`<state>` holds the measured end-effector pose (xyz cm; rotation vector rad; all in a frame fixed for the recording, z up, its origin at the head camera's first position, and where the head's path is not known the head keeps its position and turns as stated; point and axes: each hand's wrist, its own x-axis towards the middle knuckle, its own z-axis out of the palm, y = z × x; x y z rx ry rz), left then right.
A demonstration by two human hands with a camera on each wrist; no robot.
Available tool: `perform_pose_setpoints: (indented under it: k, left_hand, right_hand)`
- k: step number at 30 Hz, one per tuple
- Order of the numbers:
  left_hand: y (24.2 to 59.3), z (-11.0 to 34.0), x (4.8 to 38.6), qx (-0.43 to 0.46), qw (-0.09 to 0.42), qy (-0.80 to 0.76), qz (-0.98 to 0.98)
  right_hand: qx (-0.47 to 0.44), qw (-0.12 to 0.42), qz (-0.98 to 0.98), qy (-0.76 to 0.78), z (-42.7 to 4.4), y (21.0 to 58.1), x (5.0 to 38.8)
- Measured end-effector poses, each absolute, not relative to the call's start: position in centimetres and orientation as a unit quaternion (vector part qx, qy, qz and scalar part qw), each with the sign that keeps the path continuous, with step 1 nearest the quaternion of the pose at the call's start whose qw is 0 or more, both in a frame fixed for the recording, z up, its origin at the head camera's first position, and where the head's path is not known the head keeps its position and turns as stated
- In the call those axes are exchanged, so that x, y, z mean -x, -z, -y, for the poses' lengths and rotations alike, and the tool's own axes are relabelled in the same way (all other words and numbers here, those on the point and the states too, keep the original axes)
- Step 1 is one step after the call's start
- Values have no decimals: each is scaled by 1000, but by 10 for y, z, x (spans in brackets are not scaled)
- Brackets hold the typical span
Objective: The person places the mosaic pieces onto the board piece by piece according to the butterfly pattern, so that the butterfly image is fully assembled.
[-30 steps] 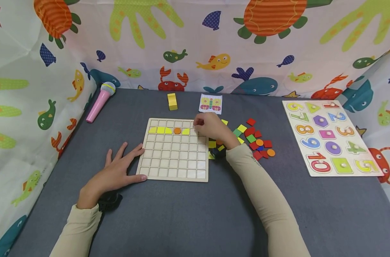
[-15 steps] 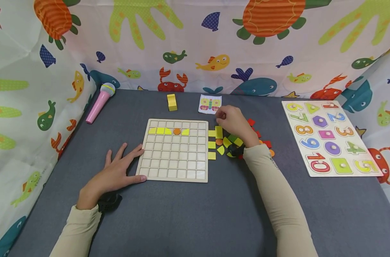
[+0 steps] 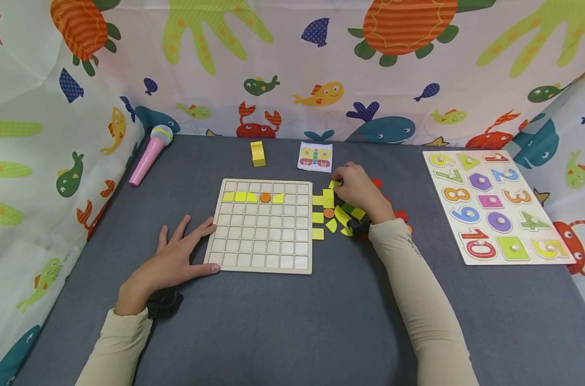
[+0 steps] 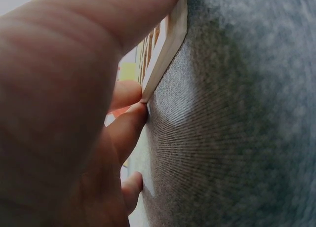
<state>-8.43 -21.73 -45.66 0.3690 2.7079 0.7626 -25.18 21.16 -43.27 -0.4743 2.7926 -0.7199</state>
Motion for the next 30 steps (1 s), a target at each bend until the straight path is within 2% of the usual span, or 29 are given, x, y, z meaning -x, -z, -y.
perform_pose_setpoints:
  k: [11, 20, 30]
  left_hand:
    - [456, 218, 85, -129, 153, -268, -942]
    - [457, 218, 84, -128, 152, -268, -943]
    - [456, 217, 84, -130, 153, -267, -943]
  right_hand:
    - [130, 118, -945, 274, -209, 432, 252]
    - [163, 66, -936, 303, -205, 430, 251]
    - [212, 86, -913, 337, -169, 427, 243]
